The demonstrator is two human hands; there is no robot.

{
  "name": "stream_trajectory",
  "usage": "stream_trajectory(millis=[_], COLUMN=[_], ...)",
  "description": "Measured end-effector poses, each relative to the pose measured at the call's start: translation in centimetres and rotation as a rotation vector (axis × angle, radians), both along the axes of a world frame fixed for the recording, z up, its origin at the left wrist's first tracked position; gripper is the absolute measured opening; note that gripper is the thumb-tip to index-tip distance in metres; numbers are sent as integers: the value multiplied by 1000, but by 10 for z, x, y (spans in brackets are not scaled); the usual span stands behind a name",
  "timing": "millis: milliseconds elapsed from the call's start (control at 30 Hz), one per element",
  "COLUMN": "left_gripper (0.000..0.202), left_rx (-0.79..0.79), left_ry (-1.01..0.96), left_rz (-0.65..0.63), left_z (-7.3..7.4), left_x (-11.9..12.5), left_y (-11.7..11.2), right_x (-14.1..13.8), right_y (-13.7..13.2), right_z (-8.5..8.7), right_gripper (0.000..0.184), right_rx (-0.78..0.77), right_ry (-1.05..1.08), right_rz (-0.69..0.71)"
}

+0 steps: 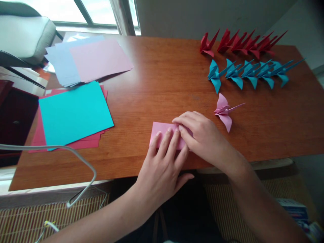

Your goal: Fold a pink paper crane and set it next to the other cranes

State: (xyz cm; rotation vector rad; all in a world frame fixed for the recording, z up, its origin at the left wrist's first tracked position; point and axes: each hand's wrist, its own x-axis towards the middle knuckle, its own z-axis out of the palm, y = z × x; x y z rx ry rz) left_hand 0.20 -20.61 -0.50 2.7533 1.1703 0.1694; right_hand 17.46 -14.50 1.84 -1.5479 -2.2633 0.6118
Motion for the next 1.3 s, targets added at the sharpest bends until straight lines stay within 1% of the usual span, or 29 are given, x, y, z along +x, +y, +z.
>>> stream_trajectory(millis=[367, 600, 767, 867, 967, 1067, 1100, 1133, 1200, 1267, 1300], left_gripper=[77, 72, 73, 76, 80, 81, 77, 71, 58, 56, 58], left_rx=[-5, -3, -20, -36, -57, -138, -169, -192, -180, -154, -185], left_ry=[-16, -45, -66, -84, -124, -235, -297, -360, -482, -595, -664], left_rz=[0, 4, 17, 17, 17, 23, 36, 79, 231, 356, 387], left_z=[0, -2, -3, -4, -1, 8, 12, 16, 22, 24, 24], left_x=[0, 0, 0, 0, -2, -7, -10, -13, -20, -26, -29], left_y=[2, 1, 1, 1, 2, 8, 12, 18, 33, 50, 57], right_x=[0, -1, 3, 11, 22, 31, 33, 35, 36, 37, 36], right_y=[0, 0, 0, -3, -9, -16, -18, -19, -21, -20, -20], right_z=[1, -4, -5, -4, -3, -3, -4, -4, -5, -6, -6], right_gripper=[26, 27, 8, 5, 7, 11, 12, 11, 10, 9, 9], right_rx=[1, 13, -8, -25, -44, -62, -67, -73, -81, -81, -78], right_ry=[3, -40, -124, -153, -69, 113, 168, 217, 296, 365, 396], right_rz=[-3, 4, -91, -143, -186, -240, -248, -249, -222, -173, -149])
